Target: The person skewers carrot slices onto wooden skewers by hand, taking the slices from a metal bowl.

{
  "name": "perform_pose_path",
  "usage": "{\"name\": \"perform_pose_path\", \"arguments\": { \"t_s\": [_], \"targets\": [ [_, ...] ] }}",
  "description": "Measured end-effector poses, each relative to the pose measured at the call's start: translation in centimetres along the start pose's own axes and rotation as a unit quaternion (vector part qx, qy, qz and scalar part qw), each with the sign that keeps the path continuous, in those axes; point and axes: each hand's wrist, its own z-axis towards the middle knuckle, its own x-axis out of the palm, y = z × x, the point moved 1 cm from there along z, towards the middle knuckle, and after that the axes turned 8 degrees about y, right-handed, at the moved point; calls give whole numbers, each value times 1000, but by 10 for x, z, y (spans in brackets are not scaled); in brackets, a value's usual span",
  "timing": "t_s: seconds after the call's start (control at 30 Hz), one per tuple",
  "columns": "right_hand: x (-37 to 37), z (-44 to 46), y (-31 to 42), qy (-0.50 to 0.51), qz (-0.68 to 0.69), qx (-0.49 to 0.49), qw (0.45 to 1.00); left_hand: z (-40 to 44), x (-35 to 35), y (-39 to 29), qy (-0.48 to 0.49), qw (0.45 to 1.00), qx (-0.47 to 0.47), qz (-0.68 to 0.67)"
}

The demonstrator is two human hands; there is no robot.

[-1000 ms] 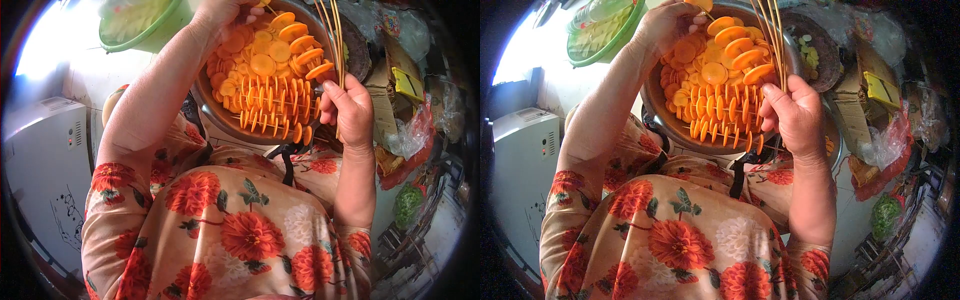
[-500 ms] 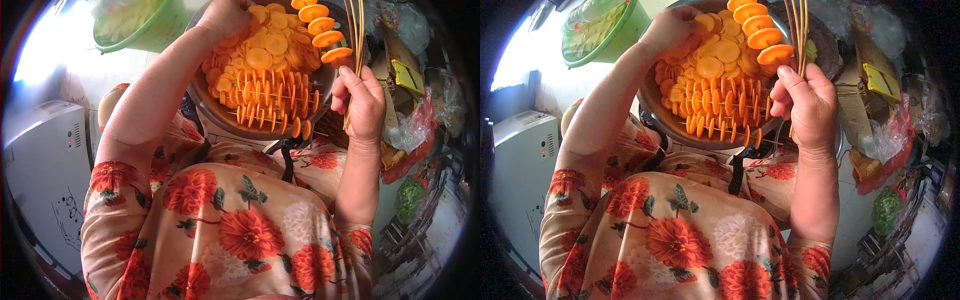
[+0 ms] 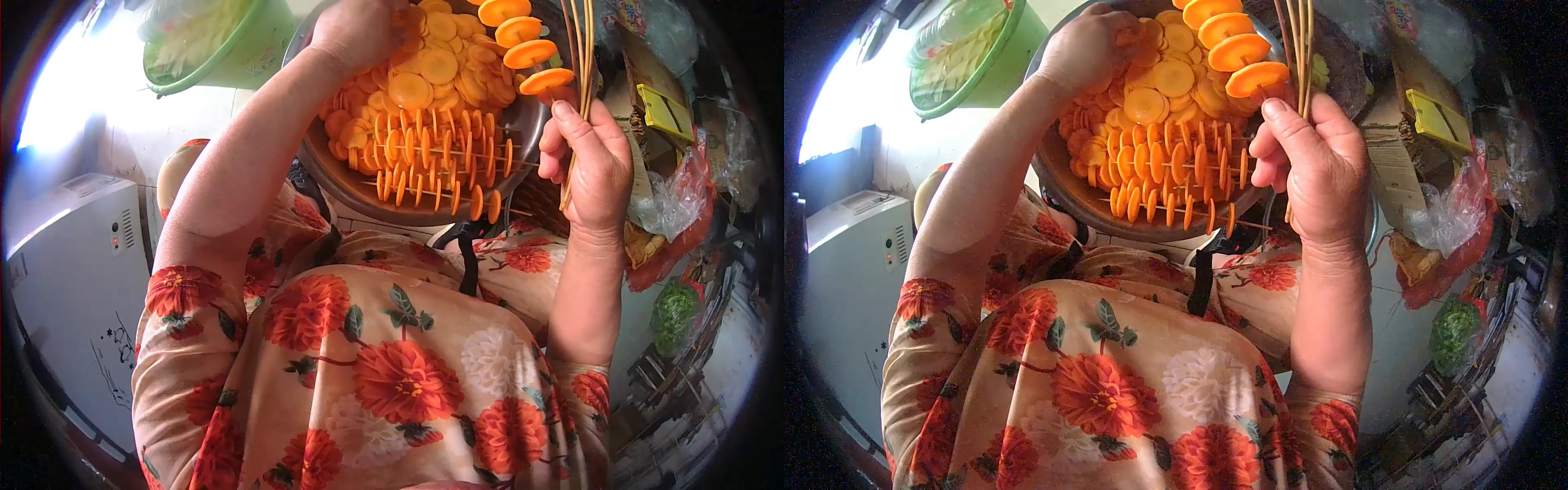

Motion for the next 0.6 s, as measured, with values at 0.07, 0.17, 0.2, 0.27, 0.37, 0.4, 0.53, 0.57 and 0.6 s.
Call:
{"name": "perform_pose_path", "arguments": {
  "t_s": [0.07, 0.17, 0.2, 0.27, 0.37, 0.4, 0.53, 0.57, 0.6],
  "targets": [
    [-2, 0, -1, 4, -8, -4, 1000, -5, 6, -10, -78, 978, 32, 192],
    [-2, 0, -1, 9, -19, -8, 1000, -3, 8, -13, 88, 970, -35, 223],
    [-2, 0, -1, 9, -22, -6, 1000, -3, 9, -14, 88, 970, -36, 223],
    [-1, 0, -1, 8, -18, -9, 1000, -3, 12, -17, 90, 969, -61, 223],
    [-4, 0, 1, 1, -10, -16, 1000, 1, 18, 4, -5, 981, 50, 185],
    [-5, 0, 2, -3, -7, -20, 1000, 6, 17, 14, -4, 981, 52, 184],
    [-9, 1, 5, -27, -7, -20, 999, -6, -16, -27, -4, 988, 43, 147],
    [-9, 1, 6, -27, -8, -20, 999, 0, -13, -21, 22, 988, -27, 150],
    [-9, 2, 6, -27, -8, -20, 999, 3, -16, -25, 48, 983, -96, 151]
  ]
}}
